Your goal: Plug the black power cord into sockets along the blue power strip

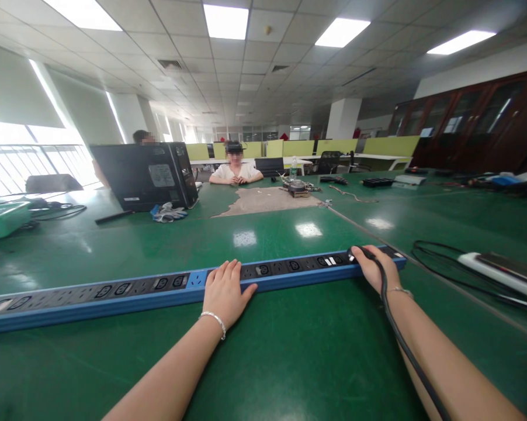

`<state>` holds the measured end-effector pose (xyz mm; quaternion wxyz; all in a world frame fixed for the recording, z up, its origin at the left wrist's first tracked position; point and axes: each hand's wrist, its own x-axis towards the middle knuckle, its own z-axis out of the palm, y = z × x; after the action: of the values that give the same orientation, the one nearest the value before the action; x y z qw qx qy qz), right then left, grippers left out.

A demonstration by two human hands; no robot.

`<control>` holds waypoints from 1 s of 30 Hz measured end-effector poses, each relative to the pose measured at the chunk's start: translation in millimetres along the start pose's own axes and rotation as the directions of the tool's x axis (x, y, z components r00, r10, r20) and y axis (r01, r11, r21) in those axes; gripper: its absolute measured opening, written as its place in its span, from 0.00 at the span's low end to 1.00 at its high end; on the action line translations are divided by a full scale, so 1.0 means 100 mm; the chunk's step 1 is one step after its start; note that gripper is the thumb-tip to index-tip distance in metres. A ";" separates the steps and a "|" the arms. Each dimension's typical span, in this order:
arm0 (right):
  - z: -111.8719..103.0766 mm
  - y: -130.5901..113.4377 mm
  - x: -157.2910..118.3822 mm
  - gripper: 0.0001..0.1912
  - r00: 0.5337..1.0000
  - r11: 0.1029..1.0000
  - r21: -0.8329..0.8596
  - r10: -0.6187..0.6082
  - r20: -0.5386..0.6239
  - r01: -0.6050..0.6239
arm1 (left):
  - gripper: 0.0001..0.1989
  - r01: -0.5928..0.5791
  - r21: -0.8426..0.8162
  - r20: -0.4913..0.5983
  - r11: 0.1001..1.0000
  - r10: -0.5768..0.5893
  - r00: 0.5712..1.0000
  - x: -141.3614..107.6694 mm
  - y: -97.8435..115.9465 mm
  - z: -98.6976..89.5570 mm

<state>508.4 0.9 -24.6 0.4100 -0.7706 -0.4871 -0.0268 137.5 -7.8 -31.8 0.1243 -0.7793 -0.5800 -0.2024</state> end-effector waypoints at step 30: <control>-0.04 -0.04 0.12 0.21 0.996 0.997 0.079 -0.030 0.079 0.023 | 0.28 0.001 -0.013 -0.001 1.000 -0.001 1.000 0.00 -0.02 0.03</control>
<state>512.7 7.6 -14.3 0.4196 -0.7480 -0.5140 0.0177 135.8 -6.0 -34.2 0.1195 -0.7796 -0.5790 -0.2069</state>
